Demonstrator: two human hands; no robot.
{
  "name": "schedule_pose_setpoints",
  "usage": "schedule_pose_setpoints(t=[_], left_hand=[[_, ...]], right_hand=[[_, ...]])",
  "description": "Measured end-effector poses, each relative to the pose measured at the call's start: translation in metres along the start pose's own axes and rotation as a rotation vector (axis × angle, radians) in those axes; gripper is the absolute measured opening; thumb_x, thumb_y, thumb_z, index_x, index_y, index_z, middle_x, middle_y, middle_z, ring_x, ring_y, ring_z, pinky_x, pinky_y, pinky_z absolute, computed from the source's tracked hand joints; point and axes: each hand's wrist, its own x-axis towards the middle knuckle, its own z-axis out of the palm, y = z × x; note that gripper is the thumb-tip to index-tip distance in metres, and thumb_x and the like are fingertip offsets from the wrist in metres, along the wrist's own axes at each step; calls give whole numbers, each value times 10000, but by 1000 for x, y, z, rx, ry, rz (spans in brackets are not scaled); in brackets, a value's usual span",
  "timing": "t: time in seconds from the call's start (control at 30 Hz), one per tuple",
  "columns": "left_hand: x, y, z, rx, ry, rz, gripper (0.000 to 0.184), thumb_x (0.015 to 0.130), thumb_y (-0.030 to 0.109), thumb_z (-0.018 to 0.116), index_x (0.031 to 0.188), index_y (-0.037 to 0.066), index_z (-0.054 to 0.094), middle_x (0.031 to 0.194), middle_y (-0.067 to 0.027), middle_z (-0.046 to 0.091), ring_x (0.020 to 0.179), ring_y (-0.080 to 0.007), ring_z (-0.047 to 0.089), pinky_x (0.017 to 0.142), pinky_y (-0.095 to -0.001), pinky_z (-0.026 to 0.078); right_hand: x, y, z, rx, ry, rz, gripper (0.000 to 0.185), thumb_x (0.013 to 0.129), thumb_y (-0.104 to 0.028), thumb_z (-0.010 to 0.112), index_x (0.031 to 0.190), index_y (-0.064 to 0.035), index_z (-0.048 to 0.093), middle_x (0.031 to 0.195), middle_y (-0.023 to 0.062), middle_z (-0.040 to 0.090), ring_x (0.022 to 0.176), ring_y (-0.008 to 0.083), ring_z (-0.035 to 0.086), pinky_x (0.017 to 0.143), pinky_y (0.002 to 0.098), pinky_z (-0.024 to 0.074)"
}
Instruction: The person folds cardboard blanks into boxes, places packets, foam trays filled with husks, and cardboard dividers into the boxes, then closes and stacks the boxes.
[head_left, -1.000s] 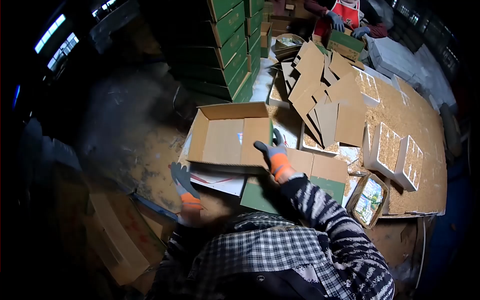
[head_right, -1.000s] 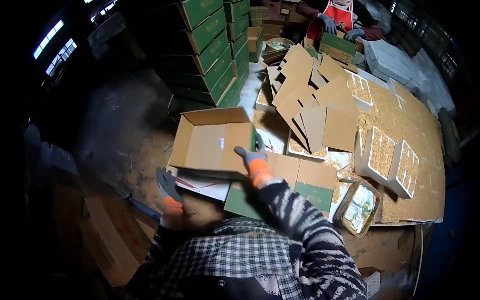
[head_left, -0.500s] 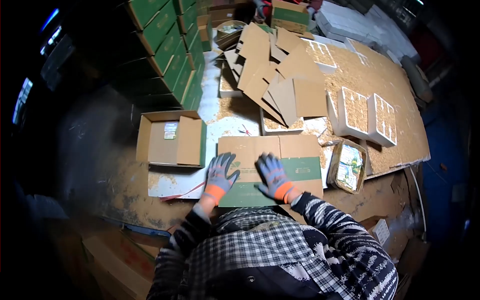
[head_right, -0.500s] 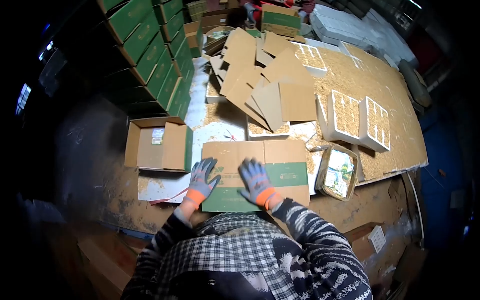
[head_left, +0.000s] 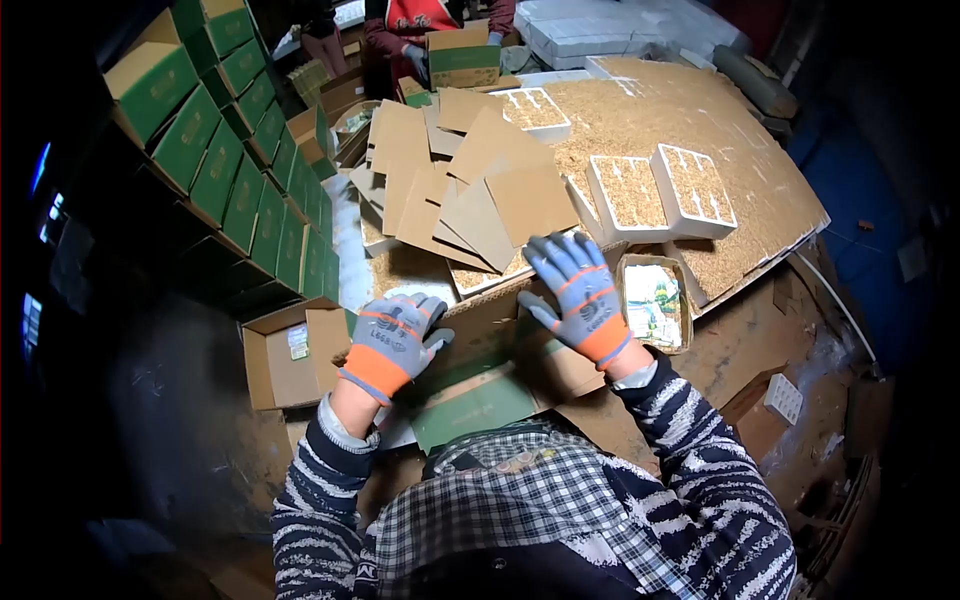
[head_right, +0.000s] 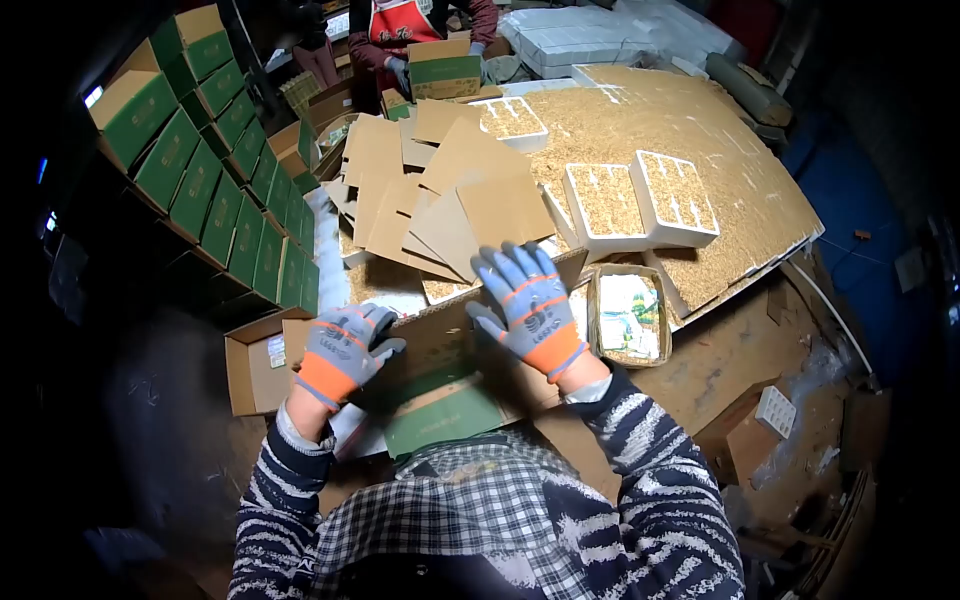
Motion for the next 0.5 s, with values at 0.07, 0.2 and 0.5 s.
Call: schedule_pose_setpoints(t=[0.07,0.2,0.5], left_hand=[[0,-4,16,74,-22,32,436,885,487,585,1083,101,629,968,-158,655,921,-334,633,827,-418,485],[-2,-15,20,-213,-52,83,475,907,456,563,1172,64,609,1050,-197,654,977,-369,623,901,-434,471],[35,-56,39,-633,564,-354,280,894,168,660,1134,26,648,951,-102,682,863,-162,639,775,-284,504]], right_hand=[[-22,-1,24,3,30,-26,500,811,-347,701,1245,-128,588,1341,92,542,1243,320,479,1082,493,321],[-53,12,28,64,164,-185,406,757,-333,750,1125,-202,640,1264,19,598,1191,271,525,1041,474,352],[-25,-8,4,791,-42,-216,257,813,-334,633,952,-125,691,810,84,663,791,316,622,751,398,496]])
